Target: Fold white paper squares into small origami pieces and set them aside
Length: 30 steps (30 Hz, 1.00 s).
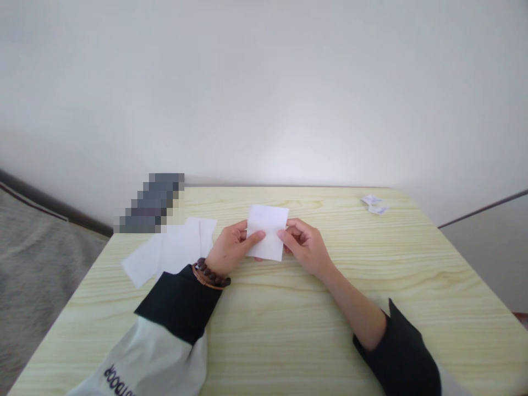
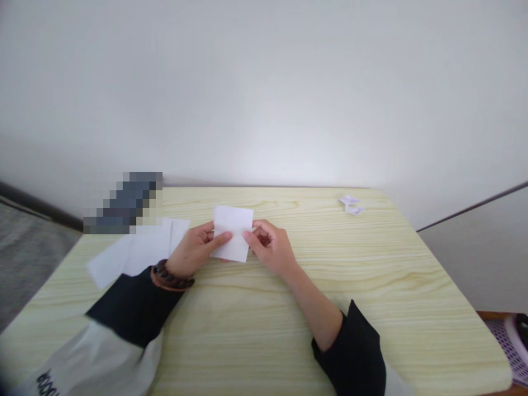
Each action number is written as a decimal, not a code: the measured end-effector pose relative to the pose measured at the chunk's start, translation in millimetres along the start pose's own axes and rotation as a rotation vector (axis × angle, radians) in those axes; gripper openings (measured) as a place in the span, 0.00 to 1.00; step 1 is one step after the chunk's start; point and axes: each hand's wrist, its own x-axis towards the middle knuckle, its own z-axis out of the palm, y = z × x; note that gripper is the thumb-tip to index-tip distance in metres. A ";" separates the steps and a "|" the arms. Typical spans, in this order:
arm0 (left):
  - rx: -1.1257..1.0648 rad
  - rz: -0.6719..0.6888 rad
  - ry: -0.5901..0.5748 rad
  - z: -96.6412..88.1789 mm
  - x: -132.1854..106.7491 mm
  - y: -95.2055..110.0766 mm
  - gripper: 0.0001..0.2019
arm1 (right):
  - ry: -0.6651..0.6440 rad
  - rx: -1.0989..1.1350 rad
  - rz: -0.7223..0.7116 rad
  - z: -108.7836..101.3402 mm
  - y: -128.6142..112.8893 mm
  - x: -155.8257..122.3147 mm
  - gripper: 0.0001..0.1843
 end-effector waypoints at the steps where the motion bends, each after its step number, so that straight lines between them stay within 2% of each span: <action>1: -0.001 -0.006 -0.003 0.0 -0.4 -0.2 0.19 | -0.015 -0.004 -0.005 0.2 -0.2 -0.6 0.11; 9: 0.033 -0.059 0.005 -3.1 -1.4 -1.2 0.21 | 0.026 0.078 -0.029 0.2 0.9 -0.1 0.12; 14: -0.146 -0.080 0.029 -2.5 0.7 0.0 0.26 | 0.083 -0.083 -0.060 -2.6 0.7 0.3 0.12; 18: -0.202 -0.120 0.015 -1.0 0.3 4.3 0.34 | 0.082 -0.231 -0.168 -4.0 -2.2 -0.4 0.13; 21: 0.014 -0.056 0.075 0.5 -1.1 7.5 0.26 | 0.021 -0.318 -0.266 -4.7 -5.2 -1.1 0.16; 24: 0.170 -0.003 0.109 1.8 -2.5 8.9 0.21 | -0.039 -0.265 -0.285 -5.6 -8.2 -1.5 0.18; 27: 0.183 0.019 0.127 2.8 -3.4 8.9 0.19 | -0.009 -0.196 -0.209 -4.8 -9.6 -0.7 0.17; 30: 0.192 0.024 0.117 3.7 -3.6 8.6 0.19 | 0.040 -0.251 -0.099 -2.1 -8.5 1.1 0.15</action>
